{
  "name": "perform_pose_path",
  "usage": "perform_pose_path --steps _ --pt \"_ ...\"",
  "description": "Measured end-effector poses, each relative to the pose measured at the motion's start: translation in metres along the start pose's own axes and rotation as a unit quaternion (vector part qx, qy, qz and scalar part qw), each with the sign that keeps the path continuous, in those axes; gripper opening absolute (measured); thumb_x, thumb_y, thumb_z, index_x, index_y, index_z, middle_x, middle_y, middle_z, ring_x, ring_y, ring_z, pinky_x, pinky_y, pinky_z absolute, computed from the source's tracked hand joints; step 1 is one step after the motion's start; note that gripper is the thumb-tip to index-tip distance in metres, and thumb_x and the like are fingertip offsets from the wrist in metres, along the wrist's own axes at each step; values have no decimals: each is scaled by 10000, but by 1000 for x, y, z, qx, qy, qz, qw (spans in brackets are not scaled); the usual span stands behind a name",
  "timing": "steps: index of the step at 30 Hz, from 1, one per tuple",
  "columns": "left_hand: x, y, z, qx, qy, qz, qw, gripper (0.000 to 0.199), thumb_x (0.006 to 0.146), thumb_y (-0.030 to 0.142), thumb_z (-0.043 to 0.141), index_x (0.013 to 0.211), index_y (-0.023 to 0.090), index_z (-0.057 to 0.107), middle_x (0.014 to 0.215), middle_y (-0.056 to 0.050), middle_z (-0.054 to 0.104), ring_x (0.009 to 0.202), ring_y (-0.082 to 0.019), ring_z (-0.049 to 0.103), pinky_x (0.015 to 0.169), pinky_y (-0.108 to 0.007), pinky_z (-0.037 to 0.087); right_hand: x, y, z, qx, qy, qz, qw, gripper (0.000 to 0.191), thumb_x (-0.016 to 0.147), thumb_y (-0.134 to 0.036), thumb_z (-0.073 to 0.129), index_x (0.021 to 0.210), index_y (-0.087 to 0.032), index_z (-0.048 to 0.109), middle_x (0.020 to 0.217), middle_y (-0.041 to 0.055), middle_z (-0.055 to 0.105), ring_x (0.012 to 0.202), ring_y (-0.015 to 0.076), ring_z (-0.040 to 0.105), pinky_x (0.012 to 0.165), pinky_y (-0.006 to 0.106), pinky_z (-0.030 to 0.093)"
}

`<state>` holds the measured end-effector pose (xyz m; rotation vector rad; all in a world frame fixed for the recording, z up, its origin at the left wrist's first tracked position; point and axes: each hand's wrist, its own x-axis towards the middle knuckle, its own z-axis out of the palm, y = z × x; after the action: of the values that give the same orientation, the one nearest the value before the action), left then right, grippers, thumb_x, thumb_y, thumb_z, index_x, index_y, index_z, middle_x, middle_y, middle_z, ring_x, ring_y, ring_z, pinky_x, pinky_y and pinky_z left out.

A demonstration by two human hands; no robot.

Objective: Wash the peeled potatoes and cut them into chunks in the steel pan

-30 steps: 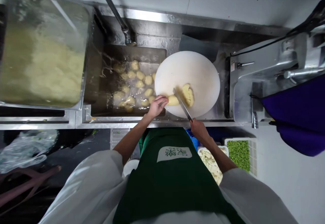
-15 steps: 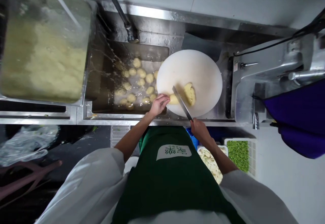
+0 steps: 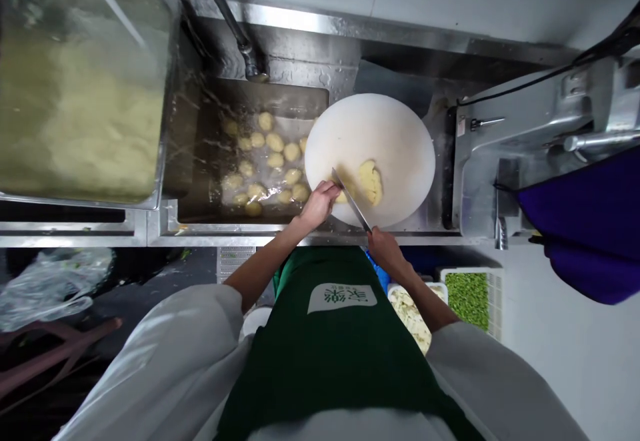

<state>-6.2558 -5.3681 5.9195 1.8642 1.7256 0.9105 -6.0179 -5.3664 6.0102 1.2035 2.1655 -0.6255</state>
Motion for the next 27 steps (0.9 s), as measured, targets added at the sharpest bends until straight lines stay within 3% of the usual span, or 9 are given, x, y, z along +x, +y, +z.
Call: perform_pose_path --steps 12,27 --pt "-9 4 13 -14 69 -43 997 336 1050 304 343 952 184 641 976 -94 619 924 -227 562 858 -389 515 0 -1 -3 1 -2 -9 1000 352 1072 -265 264 1128 -100 570 934 159 724 872 241 710 709 290 433" --pt "-19 5 19 -8 105 -56 993 330 1053 323 330 929 195 608 969 -99 607 923 -232 557 875 -414 513 -1 -3 -1 -5 9 -20 1000 386 1070 -271 248 1133 -88 581 899 158 724 840 250 708 688 298 430"
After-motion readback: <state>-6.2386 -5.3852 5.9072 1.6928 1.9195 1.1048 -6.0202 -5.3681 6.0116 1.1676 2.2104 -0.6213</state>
